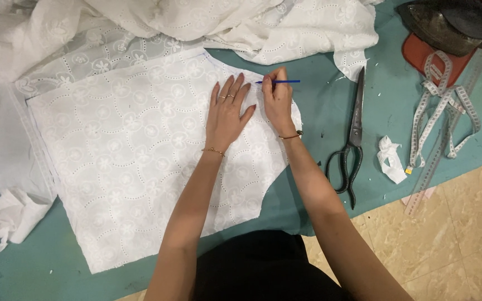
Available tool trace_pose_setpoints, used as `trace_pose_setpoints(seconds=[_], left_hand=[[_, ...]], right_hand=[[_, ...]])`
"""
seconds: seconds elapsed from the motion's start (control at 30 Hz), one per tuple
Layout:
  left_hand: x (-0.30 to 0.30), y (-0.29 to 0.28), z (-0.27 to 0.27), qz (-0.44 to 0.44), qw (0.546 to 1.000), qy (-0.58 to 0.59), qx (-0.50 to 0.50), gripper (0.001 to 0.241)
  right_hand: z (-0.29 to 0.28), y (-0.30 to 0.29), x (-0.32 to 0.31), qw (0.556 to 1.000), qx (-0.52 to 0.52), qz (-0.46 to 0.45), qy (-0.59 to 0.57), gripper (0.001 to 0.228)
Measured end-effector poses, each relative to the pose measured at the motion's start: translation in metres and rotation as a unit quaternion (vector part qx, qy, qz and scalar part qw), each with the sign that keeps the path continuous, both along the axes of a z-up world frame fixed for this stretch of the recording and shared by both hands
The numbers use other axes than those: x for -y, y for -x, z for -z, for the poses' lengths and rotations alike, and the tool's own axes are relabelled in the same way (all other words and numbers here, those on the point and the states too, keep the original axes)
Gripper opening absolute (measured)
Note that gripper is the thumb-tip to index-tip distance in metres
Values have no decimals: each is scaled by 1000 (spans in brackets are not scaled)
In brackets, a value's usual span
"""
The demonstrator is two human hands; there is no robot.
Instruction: Cutting and marking white patterned fabric to create garment pieces on a tailoring workbench.
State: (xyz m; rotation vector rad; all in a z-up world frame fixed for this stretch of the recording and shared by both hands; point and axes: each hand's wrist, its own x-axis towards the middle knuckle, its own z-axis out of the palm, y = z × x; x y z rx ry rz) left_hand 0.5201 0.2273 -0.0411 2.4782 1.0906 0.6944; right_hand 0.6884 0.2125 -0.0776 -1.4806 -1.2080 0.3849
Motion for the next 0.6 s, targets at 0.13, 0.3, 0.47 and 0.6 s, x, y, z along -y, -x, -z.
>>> trace_pose_setpoints(seconds=[0.13,0.3,0.47,0.6], left_hand=[[-2,-2,3,-13,1000,-11,12,49],[-27,-8,13,-49,998,-21,19,30],[-58,-15,6,-9,997,-71,7,44],[-62,-18,-3,-3,997,-79,3,41]], right_hand=[[3,-2,-2,1000,-26,-1,7,14],[12,-6,-6,998,-56,-4,-17,14],[16,-8,-7,993,-117,-15,-26,13],[21,-7,-1,997,-69,5,-36,13]])
